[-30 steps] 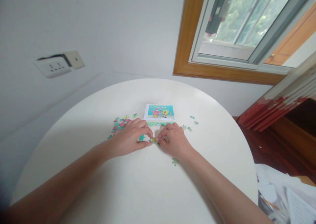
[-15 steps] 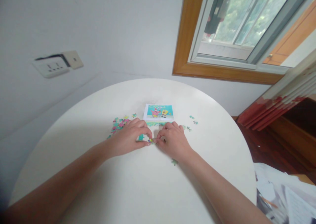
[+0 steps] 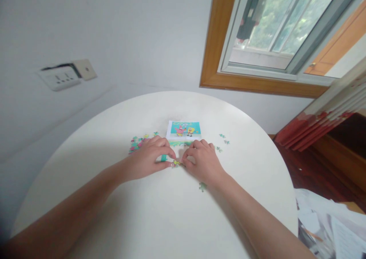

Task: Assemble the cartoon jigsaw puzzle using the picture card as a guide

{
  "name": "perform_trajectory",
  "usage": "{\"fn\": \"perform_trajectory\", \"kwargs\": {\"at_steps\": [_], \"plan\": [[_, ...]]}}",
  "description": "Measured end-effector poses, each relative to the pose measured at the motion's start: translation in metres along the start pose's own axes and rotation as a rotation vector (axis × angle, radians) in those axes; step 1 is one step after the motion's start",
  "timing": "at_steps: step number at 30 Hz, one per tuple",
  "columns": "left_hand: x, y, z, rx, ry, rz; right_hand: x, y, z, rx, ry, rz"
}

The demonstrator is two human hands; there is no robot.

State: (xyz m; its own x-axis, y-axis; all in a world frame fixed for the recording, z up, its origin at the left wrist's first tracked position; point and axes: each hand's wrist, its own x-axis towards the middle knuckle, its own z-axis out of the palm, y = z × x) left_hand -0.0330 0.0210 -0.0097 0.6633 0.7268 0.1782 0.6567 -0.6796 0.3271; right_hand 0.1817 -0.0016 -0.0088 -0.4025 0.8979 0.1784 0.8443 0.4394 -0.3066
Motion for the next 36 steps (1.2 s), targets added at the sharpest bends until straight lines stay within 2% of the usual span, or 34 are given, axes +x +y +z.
{"fn": "perform_trajectory", "kwargs": {"at_steps": [8, 18, 23, 27, 36], "plan": [[-0.001, -0.001, 0.002, 0.112, 0.015, -0.015, 0.0, 0.004, 0.003, 0.041, -0.036, -0.017], [0.002, -0.001, 0.004, 0.127, 0.008, 0.006, 0.003, -0.001, 0.013, 0.099, -0.018, 0.006], [0.001, 0.0, 0.003, 0.129, 0.008, 0.006, 0.003, 0.014, 0.001, 0.165, 0.023, 0.002], [0.0, 0.004, 0.002, 0.135, 0.001, 0.004, -0.002, 0.025, -0.014, 0.113, -0.07, -0.046], [0.002, 0.006, 0.007, 0.111, -0.017, 0.017, -0.006, 0.007, -0.018, -0.086, -0.17, -0.109]]}}
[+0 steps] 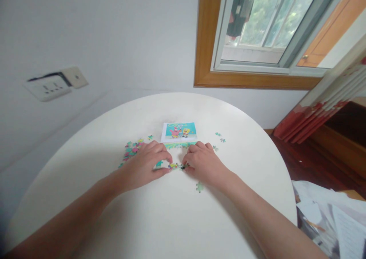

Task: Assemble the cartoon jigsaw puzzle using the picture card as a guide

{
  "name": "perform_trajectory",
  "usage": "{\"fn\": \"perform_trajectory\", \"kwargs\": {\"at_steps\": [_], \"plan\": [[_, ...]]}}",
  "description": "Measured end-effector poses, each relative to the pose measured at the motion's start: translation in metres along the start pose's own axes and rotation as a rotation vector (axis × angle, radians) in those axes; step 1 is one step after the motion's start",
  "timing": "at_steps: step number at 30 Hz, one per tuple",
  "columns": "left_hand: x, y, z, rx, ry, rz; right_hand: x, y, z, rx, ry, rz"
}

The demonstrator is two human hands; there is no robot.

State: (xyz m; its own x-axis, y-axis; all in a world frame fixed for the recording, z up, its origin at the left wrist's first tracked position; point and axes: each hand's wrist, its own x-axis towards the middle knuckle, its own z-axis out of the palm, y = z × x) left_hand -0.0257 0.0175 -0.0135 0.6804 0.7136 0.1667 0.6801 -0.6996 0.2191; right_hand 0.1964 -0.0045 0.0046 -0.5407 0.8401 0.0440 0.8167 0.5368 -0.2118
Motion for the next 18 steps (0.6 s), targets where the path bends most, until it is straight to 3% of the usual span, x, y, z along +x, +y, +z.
{"fn": "perform_trajectory", "kwargs": {"at_steps": [18], "plan": [[-0.0001, -0.0001, -0.0005, -0.02, -0.011, 0.012, 0.0005, 0.006, 0.0021, 0.001, 0.018, -0.066]]}}
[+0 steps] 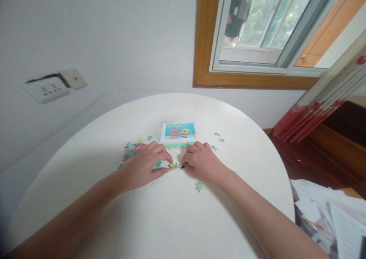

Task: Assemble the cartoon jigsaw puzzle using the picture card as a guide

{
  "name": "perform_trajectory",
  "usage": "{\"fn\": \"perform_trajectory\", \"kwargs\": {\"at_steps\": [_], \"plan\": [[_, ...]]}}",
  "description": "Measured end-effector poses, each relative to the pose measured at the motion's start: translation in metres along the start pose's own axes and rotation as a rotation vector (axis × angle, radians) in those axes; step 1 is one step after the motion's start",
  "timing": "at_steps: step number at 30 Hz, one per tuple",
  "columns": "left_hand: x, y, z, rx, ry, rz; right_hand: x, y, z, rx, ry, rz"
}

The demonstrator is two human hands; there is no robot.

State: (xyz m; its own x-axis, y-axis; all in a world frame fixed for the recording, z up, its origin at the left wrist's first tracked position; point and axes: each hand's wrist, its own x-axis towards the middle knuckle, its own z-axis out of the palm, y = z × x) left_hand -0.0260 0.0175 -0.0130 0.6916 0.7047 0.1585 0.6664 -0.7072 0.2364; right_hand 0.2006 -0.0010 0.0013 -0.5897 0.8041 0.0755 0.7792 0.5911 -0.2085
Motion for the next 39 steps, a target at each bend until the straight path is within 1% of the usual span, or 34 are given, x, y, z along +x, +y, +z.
{"fn": "perform_trajectory", "kwargs": {"at_steps": [7, 19, 31, 39], "plan": [[-0.0001, -0.0002, -0.0003, -0.014, 0.001, 0.0, 0.001, -0.0001, -0.001, 0.012, -0.02, 0.017], [-0.0014, -0.0001, -0.0002, -0.018, 0.01, 0.005, 0.0023, 0.0036, -0.0001, 0.046, -0.003, 0.039], [-0.0007, -0.0013, 0.0011, -0.022, 0.019, 0.01, 0.0025, 0.0031, 0.0011, 0.024, -0.001, 0.025], [-0.0002, -0.0003, -0.0011, -0.011, 0.003, 0.002, 0.0, 0.005, -0.0006, 0.058, 0.011, 0.016]]}}
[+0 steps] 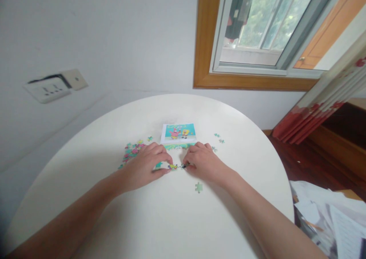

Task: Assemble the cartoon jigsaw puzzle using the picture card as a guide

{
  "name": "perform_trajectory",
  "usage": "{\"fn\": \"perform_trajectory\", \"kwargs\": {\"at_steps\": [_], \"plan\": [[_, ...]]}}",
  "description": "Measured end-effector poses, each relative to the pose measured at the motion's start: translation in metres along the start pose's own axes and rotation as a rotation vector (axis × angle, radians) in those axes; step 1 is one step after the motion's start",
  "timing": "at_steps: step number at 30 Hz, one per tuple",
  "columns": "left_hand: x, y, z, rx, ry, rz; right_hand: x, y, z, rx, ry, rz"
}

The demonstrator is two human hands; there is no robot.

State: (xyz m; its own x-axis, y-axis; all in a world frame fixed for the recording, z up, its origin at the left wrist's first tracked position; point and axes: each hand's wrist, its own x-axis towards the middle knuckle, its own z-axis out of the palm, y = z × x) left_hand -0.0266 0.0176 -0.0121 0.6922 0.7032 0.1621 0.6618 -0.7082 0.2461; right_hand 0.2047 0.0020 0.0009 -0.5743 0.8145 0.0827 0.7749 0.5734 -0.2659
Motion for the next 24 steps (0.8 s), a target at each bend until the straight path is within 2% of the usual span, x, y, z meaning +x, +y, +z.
{"fn": "perform_trajectory", "kwargs": {"at_steps": [5, 8, 10, 14, 17, 20, 24], "plan": [[0.0, 0.0, 0.0, -0.002, -0.001, 0.0, 0.001, -0.002, 0.003, 0.004, -0.009, -0.005], [0.0, -0.001, 0.001, -0.004, 0.003, 0.002, -0.001, 0.0, -0.003, 0.008, -0.005, -0.009], [0.0, -0.001, 0.001, -0.013, 0.004, 0.004, -0.006, 0.008, -0.016, 0.025, 0.041, 0.003], [0.0, -0.001, -0.001, -0.031, 0.021, 0.008, -0.024, 0.035, -0.053, 0.057, 0.273, 0.103], [0.001, 0.0, -0.004, -0.026, 0.052, 0.0, -0.034, 0.057, -0.07, 0.026, 0.329, 0.178], [0.002, 0.0, -0.004, -0.019, 0.1, 0.003, -0.034, 0.071, -0.064, -0.079, 0.261, 0.238], [0.004, -0.001, -0.003, -0.025, 0.141, 0.029, -0.026, 0.083, -0.039, -0.143, 0.196, 0.382]]}}
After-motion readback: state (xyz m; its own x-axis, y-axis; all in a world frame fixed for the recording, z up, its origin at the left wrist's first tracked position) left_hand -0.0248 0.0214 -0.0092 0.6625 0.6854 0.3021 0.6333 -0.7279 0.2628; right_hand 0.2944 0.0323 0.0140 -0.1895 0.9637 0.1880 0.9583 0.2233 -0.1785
